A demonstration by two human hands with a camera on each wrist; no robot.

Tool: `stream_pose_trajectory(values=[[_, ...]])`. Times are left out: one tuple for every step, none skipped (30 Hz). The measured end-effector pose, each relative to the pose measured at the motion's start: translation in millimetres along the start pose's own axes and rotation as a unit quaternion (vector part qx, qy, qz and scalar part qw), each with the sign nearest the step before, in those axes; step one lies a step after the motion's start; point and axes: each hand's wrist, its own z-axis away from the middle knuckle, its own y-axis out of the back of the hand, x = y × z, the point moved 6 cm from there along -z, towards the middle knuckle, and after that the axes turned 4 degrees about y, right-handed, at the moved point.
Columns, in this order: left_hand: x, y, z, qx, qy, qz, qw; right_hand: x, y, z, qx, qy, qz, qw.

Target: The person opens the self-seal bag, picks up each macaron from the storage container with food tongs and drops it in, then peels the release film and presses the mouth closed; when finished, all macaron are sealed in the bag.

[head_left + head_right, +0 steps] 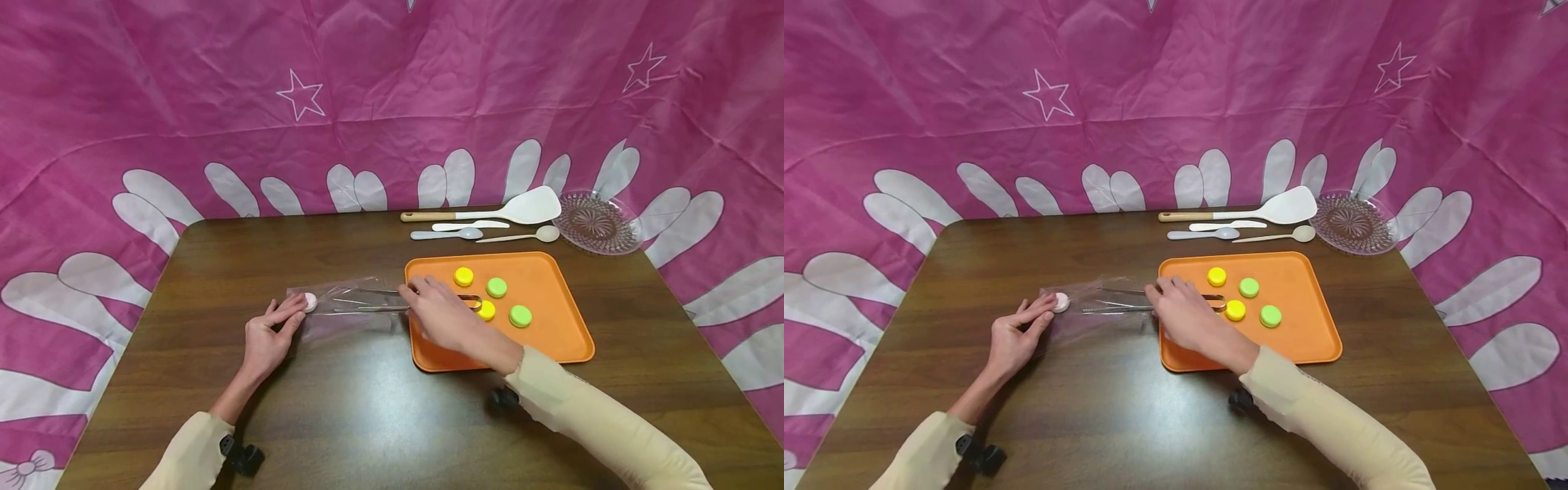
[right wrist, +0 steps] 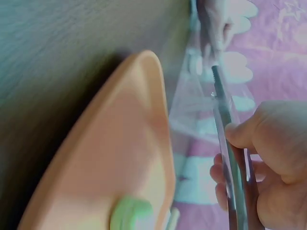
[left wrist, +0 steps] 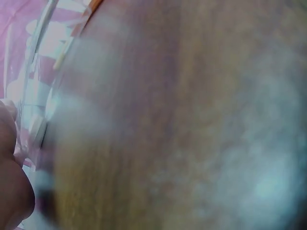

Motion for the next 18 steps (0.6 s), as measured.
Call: stream_pose_trajectory(values=[[-0.5, -0.3, -0.4, 0.000, 0.003, -0.001, 1.0000, 3.1, 5.6, 6.7, 0.012, 0.002, 0.001, 0.9999], [-1.1, -0.7, -0.8, -0.001, 0.005, 0.000, 1.0000, 6.7, 11.3, 14.2, 0.025, 0.003, 0.000, 0.9997], [-1.7, -1.0, -1.0, -0.002, 0.006, 0.002, 1.0000, 10.9, 16.7, 21.9, 0.037, 0.006, -0.002, 0.9993], [-2.3, -1.4, -1.2, -0.003, 0.008, 0.004, 1.0000, 15.9, 21.7, 30.3, 0.048, 0.006, -0.004, 0.9988], [-2.8, -1.9, -1.3, -0.004, 0.009, 0.006, 0.9999, 21.7, 26.0, 39.4, 0.055, 0.005, -0.006, 0.9985], [-3.2, -2.4, -1.5, -0.006, 0.010, 0.007, 0.9999, 27.8, 30.3, 49.0, 0.060, 0.000, -0.008, 0.9982], [-3.5, -3.0, -1.6, -0.008, 0.008, 0.009, 0.9999, 34.6, 34.0, 58.7, 0.063, -0.007, -0.012, 0.9979], [-3.7, -3.5, -1.7, -0.009, 0.007, 0.012, 0.9999, 41.8, 36.9, 68.6, 0.066, -0.015, -0.016, 0.9976], [-3.8, -3.8, -1.7, -0.009, 0.007, 0.013, 0.9998, 49.2, 39.3, 78.8, 0.063, -0.026, -0.021, 0.9975], [-3.7, -4.1, -1.6, -0.010, 0.007, 0.014, 0.9998, 56.3, 42.0, 89.2, 0.065, -0.032, -0.023, 0.9971], [-3.6, -4.2, -1.5, -0.010, 0.007, 0.015, 0.9998, 63.0, 44.2, 99.3, 0.065, -0.040, -0.025, 0.9968], [-3.4, -4.0, -1.5, -0.010, 0.008, 0.016, 0.9998, 69.8, 46.6, 109.0, 0.066, -0.046, -0.026, 0.9964], [-3.2, -3.8, -1.4, -0.010, 0.009, 0.016, 0.9998, 76.2, 48.8, 118.5, 0.069, -0.050, -0.025, 0.9960], [-2.9, -3.3, -1.4, -0.009, 0.012, 0.017, 0.9997, 82.1, 51.1, 127.6, 0.071, -0.054, -0.026, 0.9957], [-2.7, -2.9, -1.4, -0.009, 0.014, 0.017, 0.9997, 87.7, 53.6, 136.4, 0.074, -0.057, -0.023, 0.9954], [-2.6, -2.5, -1.5, -0.009, 0.017, 0.017, 0.9997, 93.0, 56.2, 144.8, 0.082, -0.057, -0.019, 0.9948], [-2.7, -2.2, -1.6, -0.009, 0.019, 0.017, 0.9996, 98.2, 58.5, 153.0, 0.087, -0.062, -0.014, 0.9942], [-2.8, -2.0, -1.7, -0.010, 0.021, 0.017, 0.9996, 103.0, 61.1, 161.0, 0.094, -0.064, -0.009, 0.9935]])
